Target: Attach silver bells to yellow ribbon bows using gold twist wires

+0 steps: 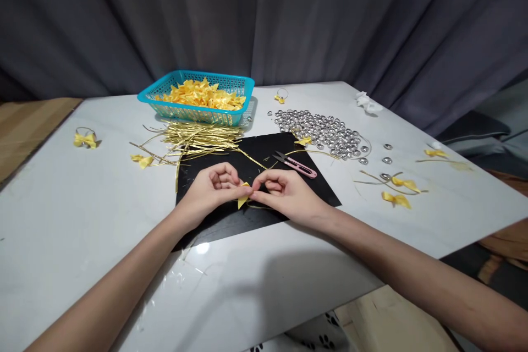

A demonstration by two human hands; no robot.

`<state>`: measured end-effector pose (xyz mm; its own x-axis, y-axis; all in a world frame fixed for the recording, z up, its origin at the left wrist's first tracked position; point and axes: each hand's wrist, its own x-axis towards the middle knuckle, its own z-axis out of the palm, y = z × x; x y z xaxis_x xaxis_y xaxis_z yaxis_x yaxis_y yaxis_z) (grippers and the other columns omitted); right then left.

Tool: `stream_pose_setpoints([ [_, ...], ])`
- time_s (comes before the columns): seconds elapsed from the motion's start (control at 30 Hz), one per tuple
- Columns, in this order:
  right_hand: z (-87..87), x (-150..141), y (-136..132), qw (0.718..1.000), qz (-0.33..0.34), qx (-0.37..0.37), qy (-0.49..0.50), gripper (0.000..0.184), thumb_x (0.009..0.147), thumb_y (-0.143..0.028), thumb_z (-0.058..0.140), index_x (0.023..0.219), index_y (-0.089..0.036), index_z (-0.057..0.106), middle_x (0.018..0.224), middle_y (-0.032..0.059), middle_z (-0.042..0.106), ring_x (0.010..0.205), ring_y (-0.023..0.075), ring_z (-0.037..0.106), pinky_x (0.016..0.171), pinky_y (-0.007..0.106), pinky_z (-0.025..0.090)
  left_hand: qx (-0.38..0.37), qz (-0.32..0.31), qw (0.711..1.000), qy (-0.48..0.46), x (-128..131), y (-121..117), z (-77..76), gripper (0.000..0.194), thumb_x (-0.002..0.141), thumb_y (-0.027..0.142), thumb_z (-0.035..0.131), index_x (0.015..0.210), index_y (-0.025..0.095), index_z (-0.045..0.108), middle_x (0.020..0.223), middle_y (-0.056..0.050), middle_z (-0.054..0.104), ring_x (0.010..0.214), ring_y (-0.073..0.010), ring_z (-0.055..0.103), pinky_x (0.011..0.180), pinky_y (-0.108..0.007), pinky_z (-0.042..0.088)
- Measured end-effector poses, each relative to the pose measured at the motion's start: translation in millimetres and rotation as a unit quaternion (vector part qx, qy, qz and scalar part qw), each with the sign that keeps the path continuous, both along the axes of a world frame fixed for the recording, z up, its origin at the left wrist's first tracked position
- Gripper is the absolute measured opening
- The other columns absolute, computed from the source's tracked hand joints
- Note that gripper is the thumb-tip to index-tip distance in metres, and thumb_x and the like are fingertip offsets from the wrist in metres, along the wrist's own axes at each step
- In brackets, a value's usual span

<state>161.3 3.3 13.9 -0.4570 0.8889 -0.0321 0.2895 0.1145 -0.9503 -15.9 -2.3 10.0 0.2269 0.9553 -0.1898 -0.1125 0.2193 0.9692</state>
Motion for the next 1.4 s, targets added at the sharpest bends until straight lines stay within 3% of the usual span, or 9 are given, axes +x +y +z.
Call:
stream_pose_setpoints([
  [0.17, 2.3, 0.4, -0.4, 0.999, -0.007, 0.043, -0.002, 0.005, 0.074, -0.015, 0.064, 0.074, -0.011, 0.065, 0.05, -0.0092, 0.029, 0.047, 0.0034, 0.021, 0.046, 0.022, 0.014, -0.002, 0.001, 1.0, -0.004, 0.9, 0.3, 0.8, 0.036, 0.048, 0.009, 0.082, 0.062, 0.015, 0.05, 0.056, 0.006, 0.064, 0.048, -0.0032, 0.056, 0.051, -0.011, 0.044],
  [0.4, 2.3, 1.2, 0.8, 0.999, -0.015, 0.043, -0.003, 0.007, 0.075, -0.018, 0.062, 0.073, -0.011, 0.063, 0.049, -0.0097, 0.025, 0.046, 0.0037, 0.019, 0.044, 0.022, 0.014, -0.007, 0.015, 1.0, -0.009, 1.1, 1.1, 2.5, 0.039, 0.047, 0.009, 0.083, 0.06, 0.015, 0.047, 0.06, 0.003, 0.069, 0.048, -0.0039, 0.056, 0.05, -0.012, 0.045],
  [0.6, -1.8, 1.7, -0.6, 0.996, -0.001, 0.086, 0.015, 0.009, 0.079, -0.021, 0.058, 0.076, -0.013, 0.06, 0.056, -0.0064, 0.037, 0.049, 0.0049, 0.026, 0.047, 0.022, 0.019, -0.004, 0.016, 1.0, -0.01, -0.3, 2.3, 2.9, 0.035, 0.051, 0.01, 0.082, 0.059, 0.016, 0.048, 0.061, 0.003, 0.07, 0.055, -0.0052, 0.061, 0.057, -0.013, 0.047],
  [0.73, -0.4, 2.8, -0.2, 0.999, 0.005, 0.031, 0.043, 0.012, 0.082, -0.027, 0.054, 0.078, -0.015, 0.054, 0.055, -0.0081, 0.026, 0.049, 0.0059, 0.024, 0.048, 0.022, 0.019, 0.004, 0.008, 1.0, -0.015, -0.7, 2.7, 2.3, 0.03, 0.058, 0.013, 0.079, 0.058, 0.016, 0.048, 0.058, 0.005, 0.066, 0.055, -0.0045, 0.059, 0.058, -0.013, 0.046],
  [1.0, 5.7, 5.1, 1.7, 0.993, -0.003, -0.074, 0.094, 0.025, 0.079, -0.039, 0.058, 0.081, -0.015, 0.053, 0.057, -0.0075, 0.035, 0.045, 0.0042, 0.024, 0.044, 0.022, 0.015, 0.005, -0.002, 1.0, -0.004, -1.5, 1.8, 3.3, 0.025, 0.059, 0.012, 0.077, 0.06, 0.016, 0.052, 0.056, 0.007, 0.061, 0.054, -0.0045, 0.057, 0.057, -0.013, 0.045],
  [1.27, 3.2, 2.9, 0.8, 0.994, -0.091, -0.023, 0.062, 0.027, 0.068, -0.035, 0.07, 0.067, -0.014, 0.053, 0.049, -0.01, 0.028, 0.046, 0.0035, 0.023, 0.046, 0.021, 0.017, 0.015, 0.024, 1.0, 0.006, -0.4, 0.7, 3.1, 0.027, 0.059, 0.017, 0.077, 0.06, 0.017, 0.05, 0.058, 0.006, 0.061, 0.053, -0.0058, 0.055, 0.056, -0.016, 0.043],
  [1.4, -0.3, 1.9, -0.5, 0.997, -0.069, -0.018, 0.037, 0.022, 0.067, -0.032, 0.071, 0.068, -0.012, 0.061, 0.053, -0.0056, 0.043, 0.049, 0.0043, 0.03, 0.046, 0.022, 0.02, 0.016, 0.031, 0.999, 0.008, -1.2, 1.3, 1.9, 0.028, 0.06, 0.02, 0.077, 0.062, 0.017, 0.049, 0.06, 0.004, 0.062, 0.054, -0.0073, 0.056, 0.055, -0.017, 0.042],
])
